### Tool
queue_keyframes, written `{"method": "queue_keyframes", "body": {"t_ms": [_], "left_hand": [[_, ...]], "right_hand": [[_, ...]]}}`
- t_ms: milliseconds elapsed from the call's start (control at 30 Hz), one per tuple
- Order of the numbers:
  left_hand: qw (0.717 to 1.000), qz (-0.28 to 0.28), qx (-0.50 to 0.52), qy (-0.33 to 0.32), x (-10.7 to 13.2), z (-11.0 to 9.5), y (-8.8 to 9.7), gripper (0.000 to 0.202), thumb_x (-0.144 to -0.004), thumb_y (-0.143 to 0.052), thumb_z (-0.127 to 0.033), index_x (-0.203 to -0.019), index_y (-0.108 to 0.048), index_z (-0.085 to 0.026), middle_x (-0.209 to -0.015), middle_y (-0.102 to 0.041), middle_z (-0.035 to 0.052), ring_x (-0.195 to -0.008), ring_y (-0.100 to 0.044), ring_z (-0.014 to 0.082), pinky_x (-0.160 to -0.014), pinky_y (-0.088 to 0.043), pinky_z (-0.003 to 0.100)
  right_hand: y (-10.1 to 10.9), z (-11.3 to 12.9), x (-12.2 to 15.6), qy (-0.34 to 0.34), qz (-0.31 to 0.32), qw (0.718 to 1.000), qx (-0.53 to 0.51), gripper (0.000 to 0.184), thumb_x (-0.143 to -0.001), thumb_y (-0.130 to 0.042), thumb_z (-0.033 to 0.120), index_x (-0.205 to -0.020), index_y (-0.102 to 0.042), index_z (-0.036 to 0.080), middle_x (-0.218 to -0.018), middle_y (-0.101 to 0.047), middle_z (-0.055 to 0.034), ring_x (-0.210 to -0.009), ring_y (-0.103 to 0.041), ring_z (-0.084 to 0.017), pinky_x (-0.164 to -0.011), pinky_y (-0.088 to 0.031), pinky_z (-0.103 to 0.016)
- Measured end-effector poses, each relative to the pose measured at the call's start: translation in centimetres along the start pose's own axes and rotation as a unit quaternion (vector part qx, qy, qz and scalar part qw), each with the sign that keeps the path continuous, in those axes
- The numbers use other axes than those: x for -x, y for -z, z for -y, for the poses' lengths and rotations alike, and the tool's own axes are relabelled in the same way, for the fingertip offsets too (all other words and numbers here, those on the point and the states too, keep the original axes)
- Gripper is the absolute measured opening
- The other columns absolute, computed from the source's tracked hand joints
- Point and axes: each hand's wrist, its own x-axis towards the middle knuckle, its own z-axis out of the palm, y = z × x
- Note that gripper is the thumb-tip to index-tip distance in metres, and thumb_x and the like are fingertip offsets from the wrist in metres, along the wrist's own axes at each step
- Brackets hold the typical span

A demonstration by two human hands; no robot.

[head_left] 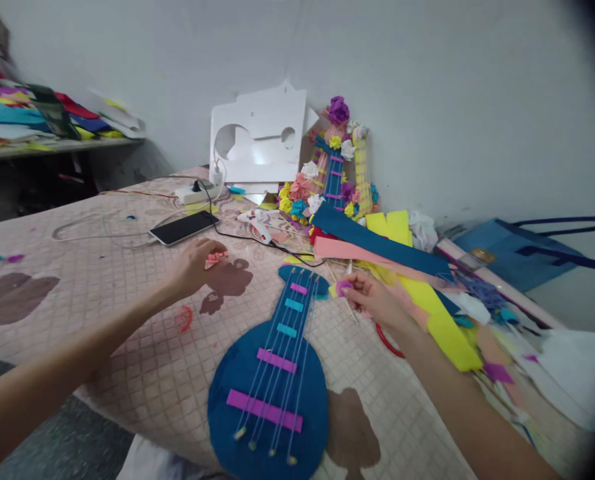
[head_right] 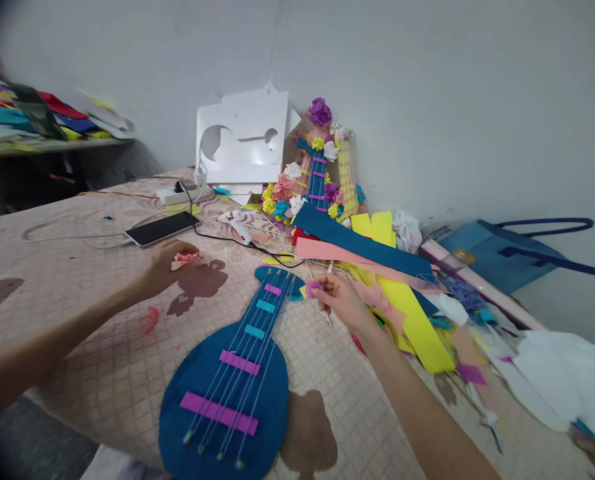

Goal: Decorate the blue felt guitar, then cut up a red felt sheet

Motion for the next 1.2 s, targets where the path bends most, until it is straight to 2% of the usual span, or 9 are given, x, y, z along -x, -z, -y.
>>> {"method": "queue_keyframes", "body": {"t_ms": [67, 200, 400, 533, 600, 700, 833, 967, 1200], "left_hand": [[0.999, 0.026, 0.032, 0.009, 0.2, 0.0, -0.3, 0.028, -0.086, -0.051, -0.036, -0.099, -0.059, -0.013, -0.099, -0.062, 0.0059, -0.093, -0.056, 0.0193, -0.086, -0.044, 0.032], [0.995, 0.065, 0.068, 0.032, 0.5, -1.0, -1.0, 0.034, -0.086, -0.053, -0.040, -0.104, -0.057, -0.011, -0.101, -0.061, 0.0047, -0.092, -0.056, 0.0170, -0.086, -0.045, 0.029], [1.000, 0.017, 0.015, 0.021, 0.6, -1.1, -0.2, 0.036, -0.084, -0.055, -0.035, -0.111, -0.054, -0.011, -0.108, -0.060, 0.0072, -0.099, -0.054, 0.0171, -0.090, -0.044, 0.030], [0.990, 0.066, 0.109, 0.064, 1.5, -2.2, -0.3, 0.038, -0.082, -0.058, -0.039, -0.110, -0.053, -0.013, -0.104, -0.062, 0.0079, -0.091, -0.060, 0.0170, -0.082, -0.049, 0.032], [0.967, 0.121, 0.209, 0.086, 2.1, -3.4, -1.1, 0.042, -0.078, -0.062, -0.041, -0.110, -0.052, -0.015, -0.105, -0.063, 0.0088, -0.090, -0.062, 0.0183, -0.079, -0.052, 0.035], [0.914, 0.187, 0.346, 0.103, 2.9, -5.6, -2.9, 0.045, -0.073, -0.068, -0.041, -0.108, -0.052, -0.017, -0.105, -0.065, 0.0078, -0.097, -0.063, 0.0200, -0.090, -0.050, 0.042], [0.866, 0.241, 0.411, 0.150, 3.3, -8.0, -4.6, 0.051, -0.069, -0.073, -0.041, -0.109, -0.052, -0.017, -0.112, -0.065, 0.0100, -0.108, -0.061, 0.0228, -0.097, -0.046, 0.045], [0.820, 0.241, 0.465, 0.230, 3.1, -10.0, -5.0, 0.064, -0.069, -0.074, -0.040, -0.121, -0.044, -0.017, -0.126, -0.058, 0.0134, -0.114, -0.057, 0.0228, -0.096, -0.046, 0.041], [0.734, 0.237, 0.557, 0.307, 3.7, -13.3, -4.8, 0.057, -0.070, -0.076, -0.023, -0.118, -0.046, -0.019, -0.123, -0.059, 0.0120, -0.105, -0.061, 0.0194, -0.093, -0.046, 0.038]], "right_hand": [[-1.3, -1.1, 2.3, -0.018, 0.024, 0.999, -0.017, 0.027, -0.075, -0.067, 0.041, -0.088, -0.058, 0.019, -0.069, -0.059, 0.0017, -0.048, -0.047, -0.007, -0.041, -0.036, -0.020], [-3.1, -3.1, 5.0, -0.040, -0.009, 0.999, -0.020, 0.025, -0.074, -0.067, 0.041, -0.084, -0.057, 0.020, -0.070, -0.058, 0.0022, -0.050, -0.049, -0.008, -0.043, -0.038, -0.021], [-3.2, -4.1, 5.4, -0.033, -0.031, 0.998, -0.047, 0.027, -0.073, -0.067, 0.040, -0.089, -0.057, 0.020, -0.078, -0.060, 0.0005, -0.052, -0.051, -0.008, -0.046, -0.039, -0.022], [-3.2, -4.2, 5.6, -0.033, -0.036, 0.996, -0.069, 0.027, -0.075, -0.066, 0.043, -0.086, -0.057, 0.020, -0.069, -0.058, 0.0023, -0.050, -0.050, -0.009, -0.045, -0.038, -0.022], [-3.1, -4.2, 5.9, -0.035, -0.036, 0.995, -0.083, 0.028, -0.075, -0.066, 0.046, -0.083, -0.057, 0.020, -0.063, -0.057, 0.0033, -0.048, -0.048, -0.009, -0.044, -0.036, -0.022], [-3.2, -3.8, 6.1, -0.036, -0.032, 0.994, -0.102, 0.029, -0.074, -0.067, 0.047, -0.080, -0.058, 0.020, -0.063, -0.058, 0.0030, -0.048, -0.047, -0.009, -0.045, -0.036, -0.022], [-4.4, -2.7, 5.9, -0.025, -0.026, 0.988, -0.151, 0.028, -0.072, -0.070, 0.046, -0.078, -0.060, 0.021, -0.096, -0.068, -0.0033, -0.074, -0.059, -0.012, -0.067, -0.047, -0.026], [-6.7, -1.5, 5.5, -0.052, -0.014, 0.958, -0.283, 0.026, -0.066, -0.076, 0.041, -0.077, -0.062, 0.022, -0.118, -0.064, -0.0044, -0.104, -0.059, -0.018, -0.093, -0.045, -0.034], [-8.2, -1.1, 8.2, -0.079, -0.063, 0.924, -0.368, 0.016, -0.072, -0.074, 0.035, -0.080, -0.065, 0.025, -0.110, -0.067, -0.0029, -0.100, -0.063, -0.020, -0.098, -0.045, -0.042]]}}
